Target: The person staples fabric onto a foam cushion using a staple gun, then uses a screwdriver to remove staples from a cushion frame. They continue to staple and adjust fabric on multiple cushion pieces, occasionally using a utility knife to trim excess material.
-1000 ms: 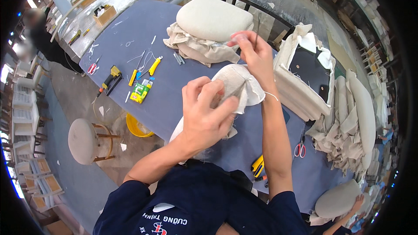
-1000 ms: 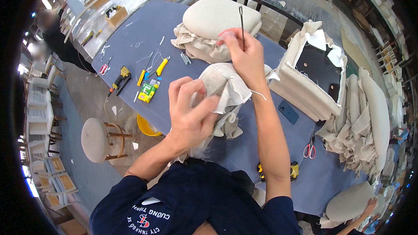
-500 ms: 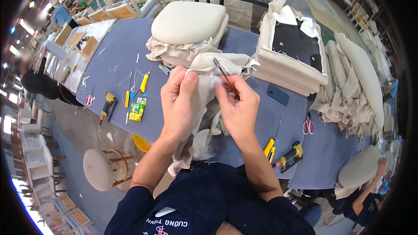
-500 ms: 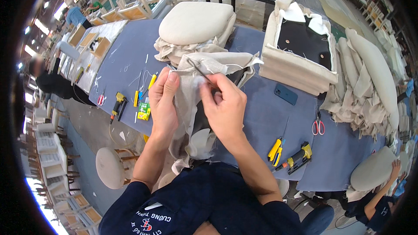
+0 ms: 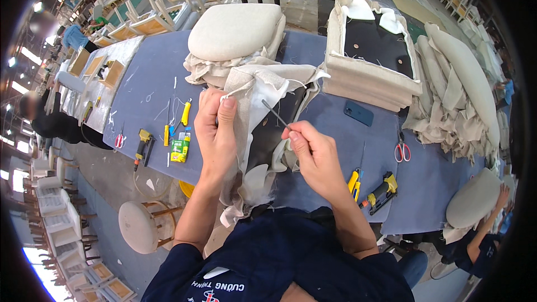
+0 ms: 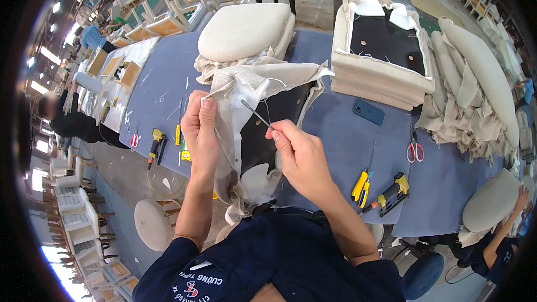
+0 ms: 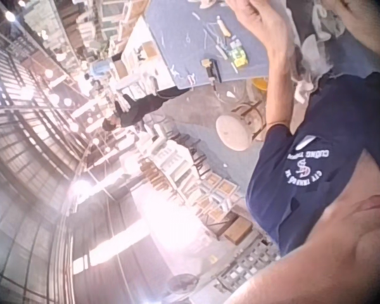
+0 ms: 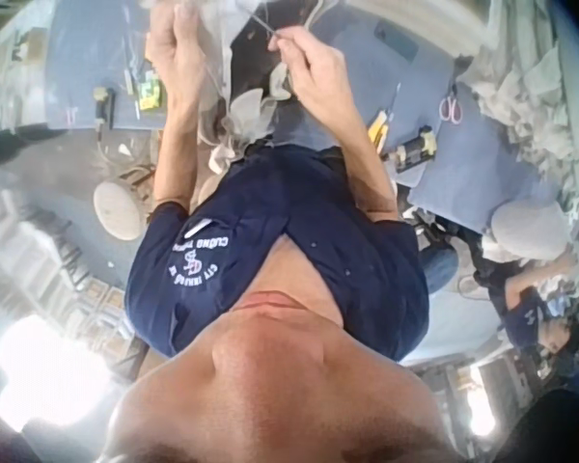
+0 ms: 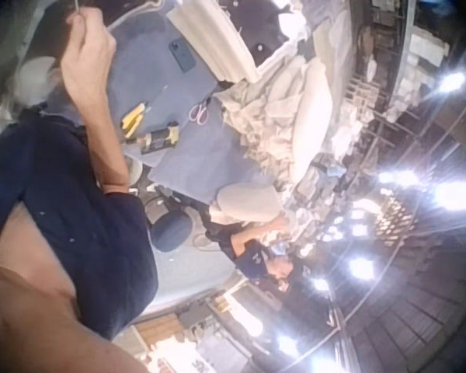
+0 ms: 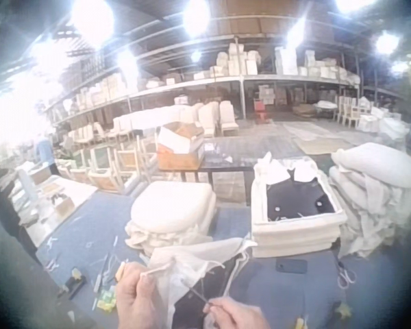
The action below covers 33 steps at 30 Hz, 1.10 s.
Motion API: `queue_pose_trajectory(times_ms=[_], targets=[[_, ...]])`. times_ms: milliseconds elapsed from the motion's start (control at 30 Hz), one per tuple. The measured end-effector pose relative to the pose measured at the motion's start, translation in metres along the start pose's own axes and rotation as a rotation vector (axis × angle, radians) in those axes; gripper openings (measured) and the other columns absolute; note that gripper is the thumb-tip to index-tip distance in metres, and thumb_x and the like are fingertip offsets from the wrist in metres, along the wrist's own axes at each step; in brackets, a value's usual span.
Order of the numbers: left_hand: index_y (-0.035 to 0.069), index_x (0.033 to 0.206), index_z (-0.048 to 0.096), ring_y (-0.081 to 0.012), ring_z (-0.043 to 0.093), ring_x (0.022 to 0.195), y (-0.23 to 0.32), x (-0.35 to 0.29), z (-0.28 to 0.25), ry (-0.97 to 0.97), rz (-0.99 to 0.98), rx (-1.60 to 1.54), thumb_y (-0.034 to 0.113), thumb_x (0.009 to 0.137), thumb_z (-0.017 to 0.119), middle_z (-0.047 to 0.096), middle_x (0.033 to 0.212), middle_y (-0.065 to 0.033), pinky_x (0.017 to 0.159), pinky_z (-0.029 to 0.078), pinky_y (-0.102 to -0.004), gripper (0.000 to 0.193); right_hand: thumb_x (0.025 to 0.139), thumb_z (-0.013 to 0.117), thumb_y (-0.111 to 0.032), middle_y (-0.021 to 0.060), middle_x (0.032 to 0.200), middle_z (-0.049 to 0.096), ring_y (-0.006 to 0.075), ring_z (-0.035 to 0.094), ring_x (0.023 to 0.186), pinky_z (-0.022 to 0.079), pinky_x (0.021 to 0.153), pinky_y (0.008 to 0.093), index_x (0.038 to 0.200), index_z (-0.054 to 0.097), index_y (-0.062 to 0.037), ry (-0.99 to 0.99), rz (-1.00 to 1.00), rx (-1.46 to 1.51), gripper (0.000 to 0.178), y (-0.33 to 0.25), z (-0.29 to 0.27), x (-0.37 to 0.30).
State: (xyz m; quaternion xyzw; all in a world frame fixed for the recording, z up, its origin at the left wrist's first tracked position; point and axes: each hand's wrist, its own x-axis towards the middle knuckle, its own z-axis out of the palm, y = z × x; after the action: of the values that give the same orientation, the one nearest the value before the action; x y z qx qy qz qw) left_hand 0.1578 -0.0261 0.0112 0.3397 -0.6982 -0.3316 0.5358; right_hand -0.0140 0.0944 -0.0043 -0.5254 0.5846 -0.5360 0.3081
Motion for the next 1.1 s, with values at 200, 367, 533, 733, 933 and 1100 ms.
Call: queue_pose_trajectory(times_ms=[200,367,533,733,933,1100], targets=[[-0.001,0.088,0.057,-0.02,0.045,0.089,0.004,-0.002,0.003,0.003,-0.022,-0.021,0.018,0.111,0.06,0.053,0.086,-0.0048,0.083,0.038,-0.0335,0.031,0.111,0.058,-0.012,0.0071,0.067,0.054,0.0142,0.049,0.056,0.04,0.055,0.0335,0.108,0.068,-0.0019,-0.061,0.03,0.032,0.015,-0.001,0.007,0.002],[0.0,0.088,0.061,-0.0217,0.047,0.09,0.008,-0.003,0.003,-0.018,0.048,0.047,0.017,0.108,0.064,0.055,0.087,-0.0053,0.083,0.04,-0.0351,0.027,0.111,0.057,-0.012,0.0072,0.067,0.053,0.0134,0.048,0.056,0.039,0.055,0.0334,0.106,0.068,-0.0014,-0.094,0.015,0.098,0.016,-0.007,0.007,0.006],[0.002,0.089,0.067,-0.0241,0.048,0.091,0.008,-0.007,0.004,-0.055,0.167,0.169,0.014,0.1,0.072,0.057,0.088,-0.0054,0.084,0.04,-0.0374,0.017,0.111,0.056,-0.012,0.0062,0.067,0.052,0.0118,0.046,0.058,0.039,0.055,0.0322,0.107,0.068,-0.0011,-0.151,0.025,0.087,0.017,-0.019,0.002,0.017],[0.006,0.106,0.07,-0.022,0.048,0.099,-0.006,0.014,0.001,-0.394,0.135,-0.246,0.023,0.087,0.085,0.057,0.106,-0.006,0.087,0.04,-0.0354,0.03,0.111,0.056,-0.012,-0.0002,0.068,0.051,0.0055,0.044,0.062,0.037,0.056,0.0286,0.105,0.068,-0.0011,-0.065,0.127,0.153,0.018,-0.01,-0.023,-0.002],[0.009,0.14,0.066,-0.0321,0.055,0.137,-0.023,0.068,0.062,-0.846,0.328,-0.501,0.036,0.074,0.091,0.062,0.145,-0.0151,0.114,0.041,-0.045,0.076,0.113,0.055,-0.012,-0.0029,0.071,0.055,0.004,0.046,0.064,0.037,0.057,0.0244,0.103,0.069,-0.0013,-0.126,0.296,0.245,0.02,-0.011,-0.066,-0.041],[0.006,0.12,0.079,-0.0347,0.07,0.112,-0.017,0.057,0.11,-1.033,0.303,-0.716,0.037,0.067,0.091,0.078,0.113,-0.0117,0.109,0.046,-0.0469,0.063,0.112,0.062,-0.017,-0.0011,0.072,0.062,0.0078,0.052,0.063,0.041,0.058,0.0258,0.108,0.071,-0.0001,-0.032,0.289,0.148,0.02,-0.007,-0.077,-0.072]])
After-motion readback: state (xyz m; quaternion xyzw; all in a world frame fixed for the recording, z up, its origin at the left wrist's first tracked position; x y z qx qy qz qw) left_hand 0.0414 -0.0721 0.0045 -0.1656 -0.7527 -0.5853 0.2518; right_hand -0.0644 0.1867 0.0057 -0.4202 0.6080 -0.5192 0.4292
